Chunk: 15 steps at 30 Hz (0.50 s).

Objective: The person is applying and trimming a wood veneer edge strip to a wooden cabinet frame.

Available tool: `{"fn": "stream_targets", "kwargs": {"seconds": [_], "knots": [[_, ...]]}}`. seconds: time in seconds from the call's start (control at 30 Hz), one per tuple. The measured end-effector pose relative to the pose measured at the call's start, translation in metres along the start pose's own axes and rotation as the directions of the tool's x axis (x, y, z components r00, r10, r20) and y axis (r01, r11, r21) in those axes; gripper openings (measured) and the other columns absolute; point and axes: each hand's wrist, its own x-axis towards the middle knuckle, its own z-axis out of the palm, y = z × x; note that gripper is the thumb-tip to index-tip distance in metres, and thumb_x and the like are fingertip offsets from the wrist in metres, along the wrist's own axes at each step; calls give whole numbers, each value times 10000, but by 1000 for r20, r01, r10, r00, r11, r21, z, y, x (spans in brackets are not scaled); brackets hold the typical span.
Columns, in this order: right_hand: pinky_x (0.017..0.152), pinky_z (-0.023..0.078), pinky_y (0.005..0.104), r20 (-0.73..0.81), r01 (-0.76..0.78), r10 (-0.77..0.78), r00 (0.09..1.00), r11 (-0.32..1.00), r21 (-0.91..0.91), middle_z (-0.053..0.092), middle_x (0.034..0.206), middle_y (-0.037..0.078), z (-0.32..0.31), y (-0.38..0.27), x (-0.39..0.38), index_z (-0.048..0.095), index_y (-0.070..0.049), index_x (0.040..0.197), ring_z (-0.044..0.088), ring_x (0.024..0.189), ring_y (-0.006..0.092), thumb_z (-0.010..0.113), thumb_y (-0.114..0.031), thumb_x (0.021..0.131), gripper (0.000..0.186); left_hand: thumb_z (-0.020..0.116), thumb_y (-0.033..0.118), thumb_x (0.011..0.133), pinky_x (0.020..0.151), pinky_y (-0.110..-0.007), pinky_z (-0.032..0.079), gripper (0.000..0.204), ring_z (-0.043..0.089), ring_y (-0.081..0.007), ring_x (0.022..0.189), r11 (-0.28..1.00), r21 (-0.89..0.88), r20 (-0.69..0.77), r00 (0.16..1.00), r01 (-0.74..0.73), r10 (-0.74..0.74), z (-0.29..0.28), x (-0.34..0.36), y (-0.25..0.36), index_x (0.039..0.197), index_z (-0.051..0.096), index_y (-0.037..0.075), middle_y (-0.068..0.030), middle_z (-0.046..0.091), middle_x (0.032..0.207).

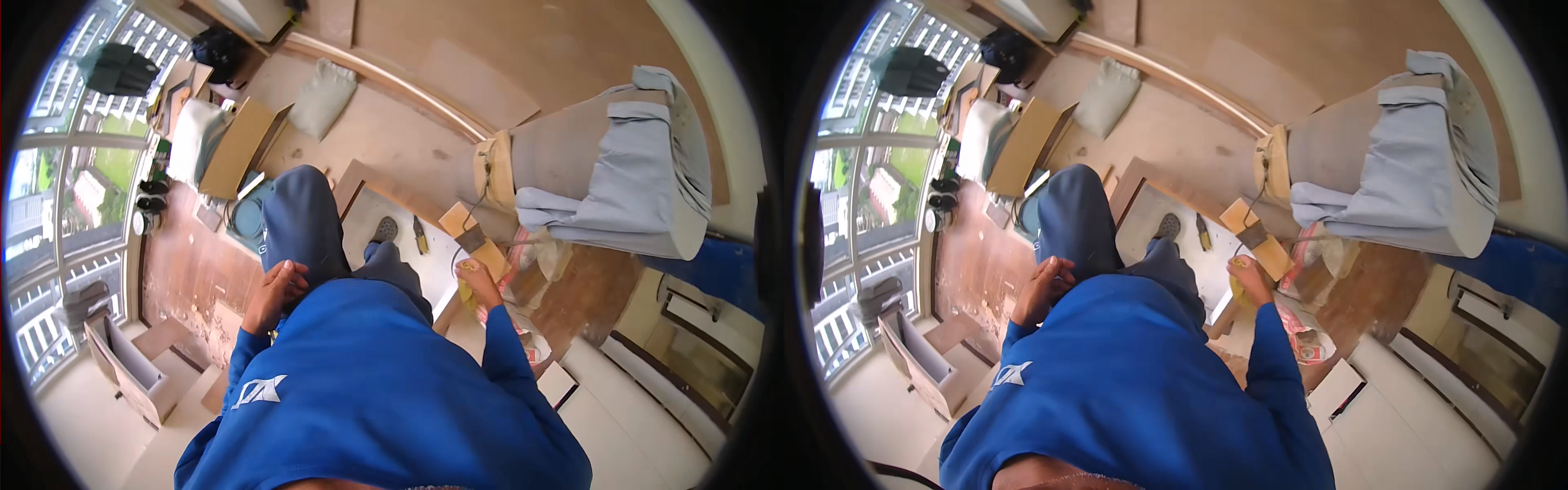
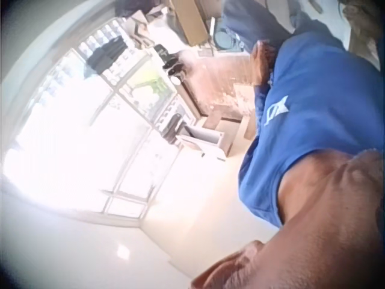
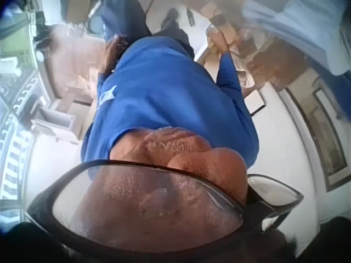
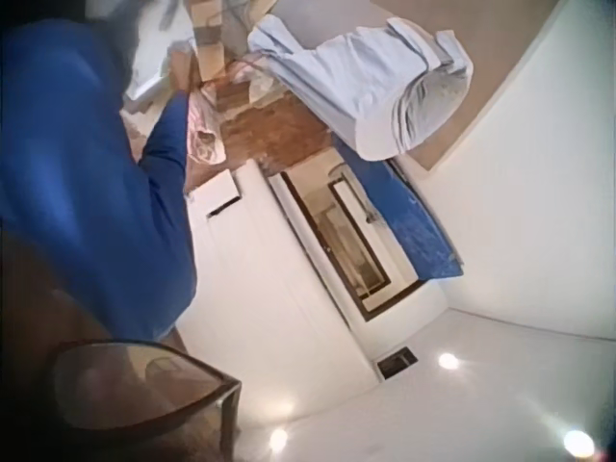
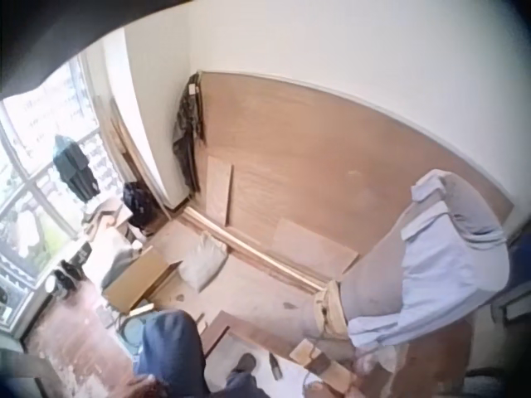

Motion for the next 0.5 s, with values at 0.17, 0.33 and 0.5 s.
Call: {"fn": "stream_targets", "kwargs": {"seconds": [0.17, 0.33, 0.5], "knots": [[741, 483, 252, 1, -136, 140, 990, 958, 253, 676, 880, 12, 6, -32, 8, 703, -37, 1060, 622, 817, 110, 729, -203, 906, 228, 467, 521, 1058, 771, -248, 455, 499, 552, -109, 811, 994, 105, 47, 999, -16, 11, 7, 53, 48, 1132, 658, 67, -22, 613, 901], [737, 501, 284, -68, -252, 302, 951, 882, 399, 669, 869, 26, 22, -4, 1, 699, -21, 1048, 623, 794, 124, 718, -195, 915, 220, 467, 534, 1055, 741, -247, 448, 516, 552, -109, 795, 977, 213, 128, 990, 34, -63, 15, 128, 125, 1109, 657, 58, -21, 607, 874], [688, 514, 314, -202, -200, 582, 788, 553, 809, 677, 850, 48, 86, 29, -50, 695, 23, 1052, 635, 772, 150, 689, -162, 917, 229, 449, 545, 1057, 709, -257, 451, 547, 564, -115, 773, 903, 427, 402, 905, -48, -142, 28, 255, 199, 1092, 651, 37, -31, 608, 874]]}}
